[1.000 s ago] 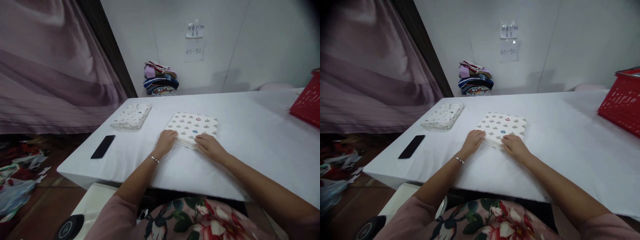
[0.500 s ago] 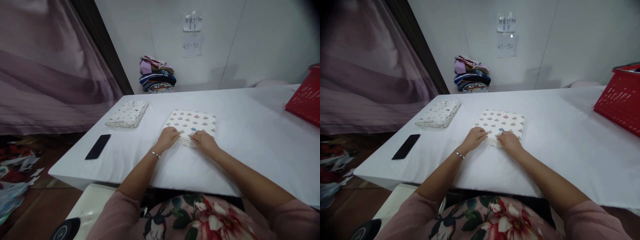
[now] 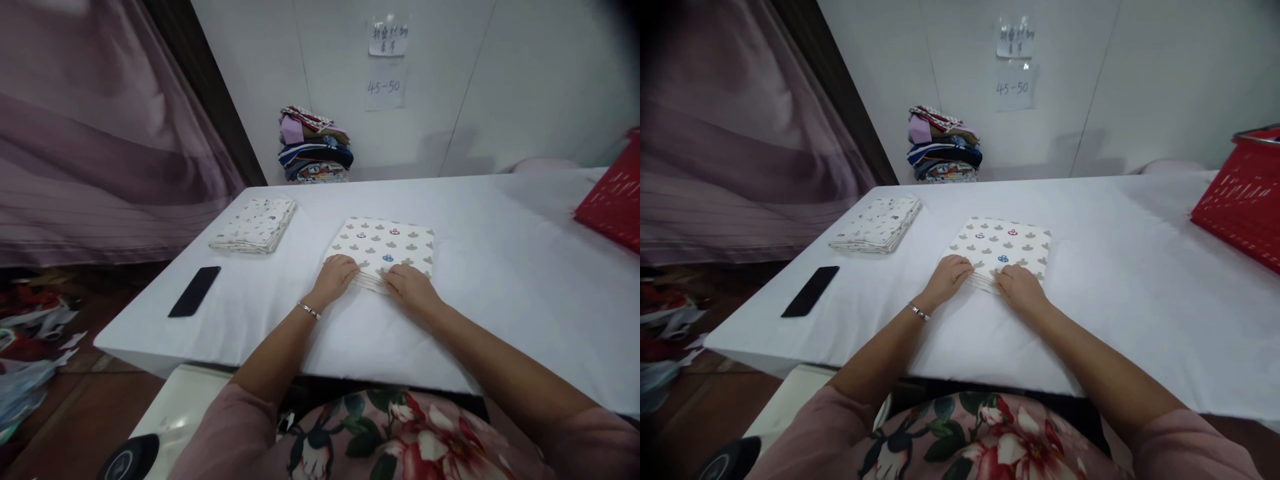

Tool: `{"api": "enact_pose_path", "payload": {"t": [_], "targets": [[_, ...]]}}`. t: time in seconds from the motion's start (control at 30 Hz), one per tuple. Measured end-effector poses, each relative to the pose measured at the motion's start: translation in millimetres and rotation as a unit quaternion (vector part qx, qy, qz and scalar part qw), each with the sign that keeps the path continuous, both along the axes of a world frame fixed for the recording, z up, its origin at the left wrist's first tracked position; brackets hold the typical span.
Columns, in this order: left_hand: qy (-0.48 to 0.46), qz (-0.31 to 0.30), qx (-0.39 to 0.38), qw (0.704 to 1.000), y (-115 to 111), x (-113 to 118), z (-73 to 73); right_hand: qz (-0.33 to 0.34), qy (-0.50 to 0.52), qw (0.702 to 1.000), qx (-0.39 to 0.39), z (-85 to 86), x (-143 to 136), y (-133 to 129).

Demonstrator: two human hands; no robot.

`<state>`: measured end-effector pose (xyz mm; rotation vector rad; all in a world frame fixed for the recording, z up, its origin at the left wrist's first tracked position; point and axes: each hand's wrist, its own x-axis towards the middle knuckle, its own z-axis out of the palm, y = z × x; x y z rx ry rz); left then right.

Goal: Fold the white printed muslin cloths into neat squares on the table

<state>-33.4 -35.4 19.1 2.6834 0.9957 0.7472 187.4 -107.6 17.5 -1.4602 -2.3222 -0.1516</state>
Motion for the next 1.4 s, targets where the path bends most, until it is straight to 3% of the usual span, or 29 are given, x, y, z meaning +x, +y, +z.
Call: {"api": "enact_pose_path", "payload": {"t": [0.27,0.53,0.7,0.97,1.27,1.4], "targets": [[0.013,-0.010,0.008,1.000,3.4,-3.7,-2.0,-0.016,0.011,1.000,-0.008,-0.3,0.0,0.4],[0.033,0.005,0.065,0.997,0.9,-0.7,-5.7,-0.030,-0.009,0.999,0.007,-1.4,-2.4,-1.2],[0.053,-0.001,0.075,0.996,-0.5,-4.8,-7.9,-0.011,-0.029,0.999,-0.020,-2.6,-1.0,-0.9],[0.024,-0.002,0.101,0.995,5.4,-16.1,-17.4,0.006,-0.043,0.999,-0.001,-6.1,-0.5,-5.3],[0.004,0.073,0.071,0.995,10.0,-37.9,-9.5,0.009,-0.043,0.999,-0.004,-7.9,-0.1,-5.0],[-0.047,0.125,0.063,0.989,3.7,-32.8,-1.8,0.009,-0.060,0.998,-0.004,-7.6,-0.8,-5.2]]}}
